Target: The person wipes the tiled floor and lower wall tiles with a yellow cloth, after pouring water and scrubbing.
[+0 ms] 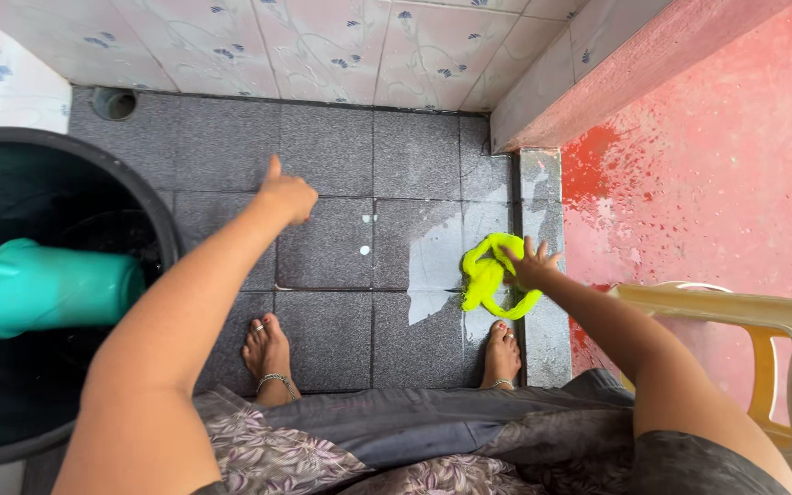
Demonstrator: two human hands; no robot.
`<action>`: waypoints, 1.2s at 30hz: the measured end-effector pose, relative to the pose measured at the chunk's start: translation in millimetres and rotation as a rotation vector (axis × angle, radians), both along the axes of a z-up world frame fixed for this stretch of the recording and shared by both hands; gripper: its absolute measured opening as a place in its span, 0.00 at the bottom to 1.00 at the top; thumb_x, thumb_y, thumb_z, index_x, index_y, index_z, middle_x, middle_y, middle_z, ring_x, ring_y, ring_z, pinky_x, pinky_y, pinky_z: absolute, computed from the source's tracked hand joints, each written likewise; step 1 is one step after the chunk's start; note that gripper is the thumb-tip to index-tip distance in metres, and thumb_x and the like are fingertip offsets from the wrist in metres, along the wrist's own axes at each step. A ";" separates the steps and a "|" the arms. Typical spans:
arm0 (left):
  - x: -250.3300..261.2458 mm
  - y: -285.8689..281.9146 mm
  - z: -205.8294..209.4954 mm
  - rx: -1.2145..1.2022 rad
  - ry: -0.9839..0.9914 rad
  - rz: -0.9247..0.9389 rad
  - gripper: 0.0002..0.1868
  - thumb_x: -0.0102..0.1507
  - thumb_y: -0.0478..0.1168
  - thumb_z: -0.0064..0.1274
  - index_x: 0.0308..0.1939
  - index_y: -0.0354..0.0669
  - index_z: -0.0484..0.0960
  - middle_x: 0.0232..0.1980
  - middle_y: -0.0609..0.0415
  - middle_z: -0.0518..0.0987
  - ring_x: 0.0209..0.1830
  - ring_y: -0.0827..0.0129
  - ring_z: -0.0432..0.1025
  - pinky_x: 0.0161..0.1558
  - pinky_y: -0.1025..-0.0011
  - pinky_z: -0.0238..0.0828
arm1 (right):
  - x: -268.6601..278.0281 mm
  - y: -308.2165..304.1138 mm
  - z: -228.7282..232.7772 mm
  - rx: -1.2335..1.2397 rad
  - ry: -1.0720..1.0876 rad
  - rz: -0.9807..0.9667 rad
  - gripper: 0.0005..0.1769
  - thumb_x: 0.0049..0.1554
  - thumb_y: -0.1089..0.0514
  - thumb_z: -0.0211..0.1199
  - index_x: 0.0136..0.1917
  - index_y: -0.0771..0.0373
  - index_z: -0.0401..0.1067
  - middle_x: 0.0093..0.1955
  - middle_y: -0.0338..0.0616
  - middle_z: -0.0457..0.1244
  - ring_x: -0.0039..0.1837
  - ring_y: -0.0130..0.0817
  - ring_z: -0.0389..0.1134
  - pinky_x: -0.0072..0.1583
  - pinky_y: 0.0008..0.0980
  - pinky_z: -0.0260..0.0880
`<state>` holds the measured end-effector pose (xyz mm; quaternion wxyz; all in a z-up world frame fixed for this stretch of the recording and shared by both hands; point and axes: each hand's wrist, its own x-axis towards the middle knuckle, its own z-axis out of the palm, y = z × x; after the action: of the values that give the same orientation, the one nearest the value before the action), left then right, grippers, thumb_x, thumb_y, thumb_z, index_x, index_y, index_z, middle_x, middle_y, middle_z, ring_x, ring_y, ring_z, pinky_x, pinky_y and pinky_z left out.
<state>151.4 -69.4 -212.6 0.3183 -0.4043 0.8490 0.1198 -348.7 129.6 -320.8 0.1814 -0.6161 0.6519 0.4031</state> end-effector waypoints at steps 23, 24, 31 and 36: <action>-4.6 68.5 -171.0 0.252 0.041 0.457 0.76 0.51 0.35 0.73 0.80 0.85 0.25 0.83 0.64 0.11 0.83 0.62 0.11 0.67 0.20 0.23 | 192.6 -128.1 -89.2 -0.575 -0.628 -0.361 0.61 0.49 0.37 0.62 0.84 0.49 0.30 0.85 0.52 0.29 0.81 0.70 0.23 0.72 0.72 0.43; -3.4 70.2 -174.0 0.241 0.090 0.451 0.76 0.51 0.36 0.73 0.80 0.83 0.24 0.83 0.61 0.11 0.82 0.60 0.10 0.64 0.18 0.20 | 165.2 -138.3 -98.8 -0.579 -0.292 0.014 0.38 0.64 0.28 0.50 0.83 0.27 0.41 0.84 0.68 0.28 0.83 0.67 0.26 0.72 0.82 0.33; 3.2 69.3 -176.9 0.319 0.260 0.532 0.75 0.47 0.59 0.74 0.80 0.80 0.26 0.83 0.60 0.13 0.82 0.58 0.08 0.65 0.18 0.09 | 115.9 -231.4 -138.5 -0.716 -0.216 -0.786 0.47 0.57 0.22 0.46 0.84 0.29 0.36 0.84 0.68 0.19 0.82 0.74 0.21 0.67 0.89 0.33; 5.3 70.8 -190.0 0.311 0.274 0.531 0.75 0.46 0.59 0.74 0.80 0.82 0.27 0.84 0.61 0.14 0.82 0.59 0.08 0.65 0.18 0.09 | 286.6 -258.8 -152.6 -0.546 -0.331 -0.122 0.48 0.58 0.18 0.43 0.84 0.33 0.40 0.84 0.67 0.29 0.84 0.68 0.25 0.69 0.87 0.31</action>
<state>156.7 1.3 -402.6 0.2167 -0.5380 0.7207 0.3797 -62.1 -129.2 -473.5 0.1370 -0.6590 0.7333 0.0963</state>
